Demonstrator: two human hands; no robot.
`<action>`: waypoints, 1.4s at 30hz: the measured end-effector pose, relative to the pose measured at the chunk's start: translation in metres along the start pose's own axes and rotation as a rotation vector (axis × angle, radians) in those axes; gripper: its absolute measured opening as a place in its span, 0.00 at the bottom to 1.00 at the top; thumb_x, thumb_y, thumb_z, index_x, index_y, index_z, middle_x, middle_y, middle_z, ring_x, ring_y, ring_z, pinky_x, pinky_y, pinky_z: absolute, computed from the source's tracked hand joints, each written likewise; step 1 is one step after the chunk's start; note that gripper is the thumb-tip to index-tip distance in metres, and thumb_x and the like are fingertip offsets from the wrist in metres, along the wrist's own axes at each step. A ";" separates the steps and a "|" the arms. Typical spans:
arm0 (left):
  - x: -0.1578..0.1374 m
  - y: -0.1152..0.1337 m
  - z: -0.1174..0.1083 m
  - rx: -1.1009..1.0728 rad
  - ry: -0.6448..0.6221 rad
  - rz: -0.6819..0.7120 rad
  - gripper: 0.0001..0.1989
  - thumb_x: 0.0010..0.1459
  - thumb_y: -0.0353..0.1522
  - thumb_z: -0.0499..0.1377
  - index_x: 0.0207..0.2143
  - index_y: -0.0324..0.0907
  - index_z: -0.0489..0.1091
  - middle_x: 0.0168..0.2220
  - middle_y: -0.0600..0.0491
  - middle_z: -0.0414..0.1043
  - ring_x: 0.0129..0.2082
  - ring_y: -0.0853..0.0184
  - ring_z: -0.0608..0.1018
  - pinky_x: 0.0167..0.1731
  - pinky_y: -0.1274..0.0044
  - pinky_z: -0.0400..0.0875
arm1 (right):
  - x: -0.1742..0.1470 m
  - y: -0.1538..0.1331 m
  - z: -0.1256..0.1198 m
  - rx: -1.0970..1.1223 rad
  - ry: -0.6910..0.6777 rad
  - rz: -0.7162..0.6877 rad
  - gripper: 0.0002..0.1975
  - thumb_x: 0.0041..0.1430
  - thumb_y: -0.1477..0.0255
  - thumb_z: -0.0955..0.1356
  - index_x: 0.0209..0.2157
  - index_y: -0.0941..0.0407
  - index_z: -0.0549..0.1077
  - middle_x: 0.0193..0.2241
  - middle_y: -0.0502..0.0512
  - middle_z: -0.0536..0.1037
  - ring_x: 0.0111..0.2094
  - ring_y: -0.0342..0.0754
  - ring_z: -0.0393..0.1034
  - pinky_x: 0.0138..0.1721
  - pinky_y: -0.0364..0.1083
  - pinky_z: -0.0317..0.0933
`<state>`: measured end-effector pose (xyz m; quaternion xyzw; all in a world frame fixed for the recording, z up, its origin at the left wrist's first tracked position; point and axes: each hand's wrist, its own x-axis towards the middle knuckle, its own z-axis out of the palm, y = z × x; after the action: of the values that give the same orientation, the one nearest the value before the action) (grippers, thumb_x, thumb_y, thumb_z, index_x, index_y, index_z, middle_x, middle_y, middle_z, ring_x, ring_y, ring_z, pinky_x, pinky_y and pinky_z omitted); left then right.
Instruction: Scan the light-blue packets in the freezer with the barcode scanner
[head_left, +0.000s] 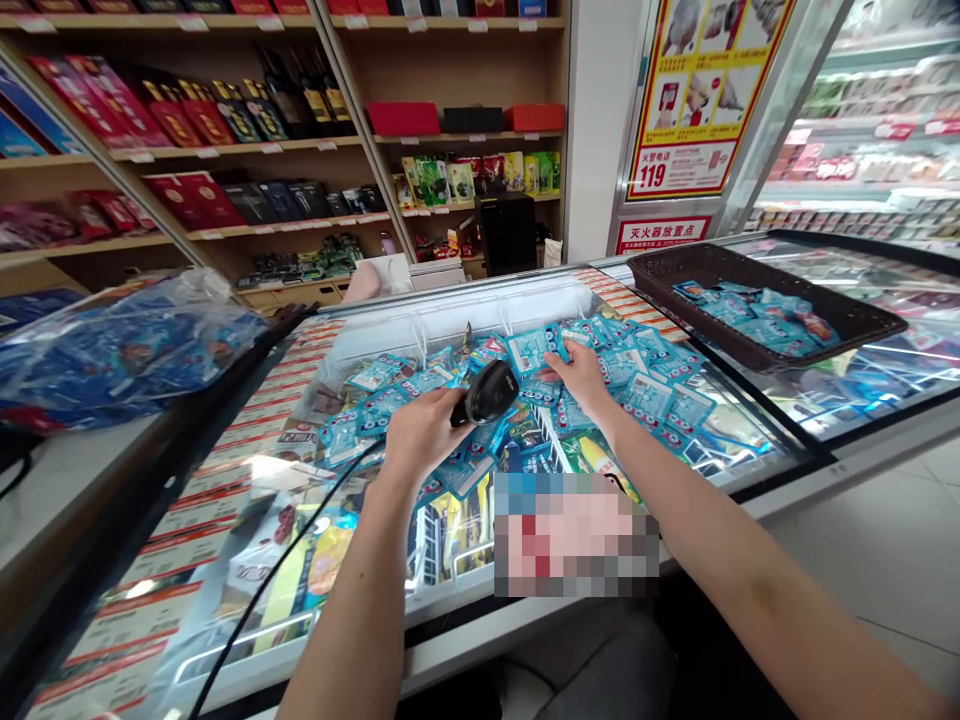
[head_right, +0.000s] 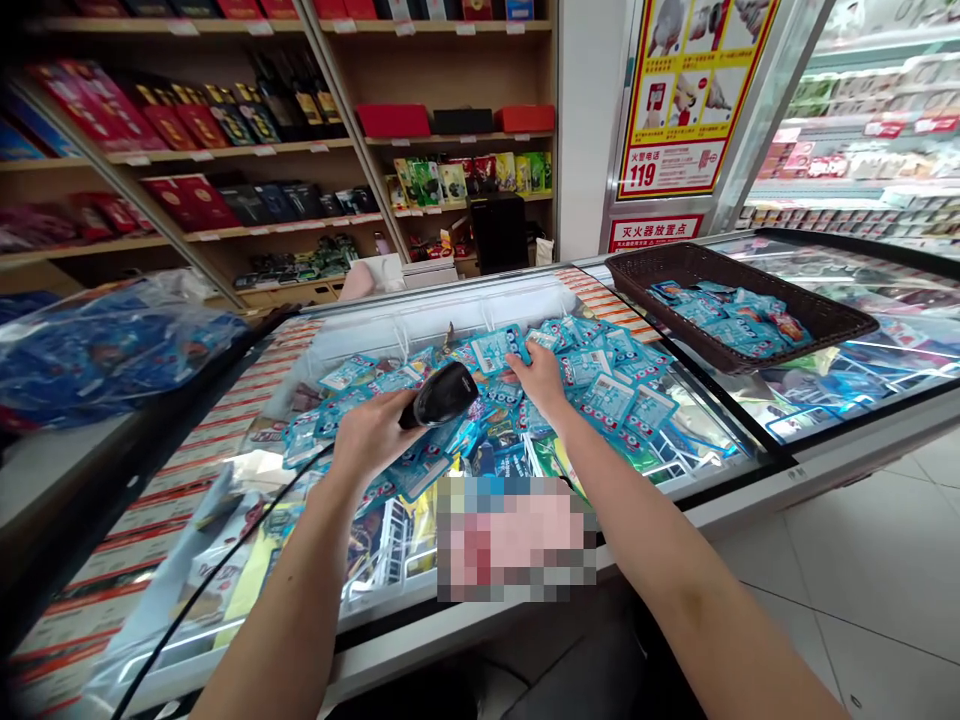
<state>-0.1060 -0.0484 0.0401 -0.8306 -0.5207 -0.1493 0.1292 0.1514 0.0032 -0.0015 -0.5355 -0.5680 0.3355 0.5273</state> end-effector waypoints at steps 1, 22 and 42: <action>-0.001 -0.001 0.001 0.014 -0.002 0.018 0.16 0.55 0.41 0.54 0.44 0.46 0.70 0.39 0.51 0.76 0.39 0.60 0.76 0.29 0.76 0.62 | 0.000 0.000 0.000 0.043 0.005 -0.016 0.15 0.55 0.57 0.65 0.35 0.53 0.64 0.29 0.50 0.74 0.29 0.50 0.76 0.27 0.46 0.68; -0.010 -0.005 0.009 -0.009 0.027 0.016 0.16 0.55 0.41 0.55 0.44 0.47 0.69 0.38 0.52 0.76 0.38 0.61 0.76 0.28 0.76 0.60 | -0.004 -0.002 0.003 -0.038 0.065 -0.039 0.16 0.51 0.56 0.67 0.27 0.55 0.65 0.20 0.45 0.68 0.17 0.43 0.67 0.18 0.40 0.49; -0.011 -0.011 0.012 -0.014 0.095 -0.073 0.16 0.54 0.42 0.55 0.43 0.46 0.71 0.39 0.52 0.76 0.39 0.60 0.77 0.28 0.76 0.60 | 0.005 0.012 0.006 0.130 0.124 -0.019 0.31 0.52 0.65 0.68 0.56 0.56 0.57 0.30 0.54 0.76 0.22 0.51 0.74 0.20 0.46 0.65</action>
<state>-0.1188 -0.0488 0.0258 -0.8040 -0.5428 -0.1967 0.1425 0.1492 0.0112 -0.0134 -0.5145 -0.5164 0.3328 0.5982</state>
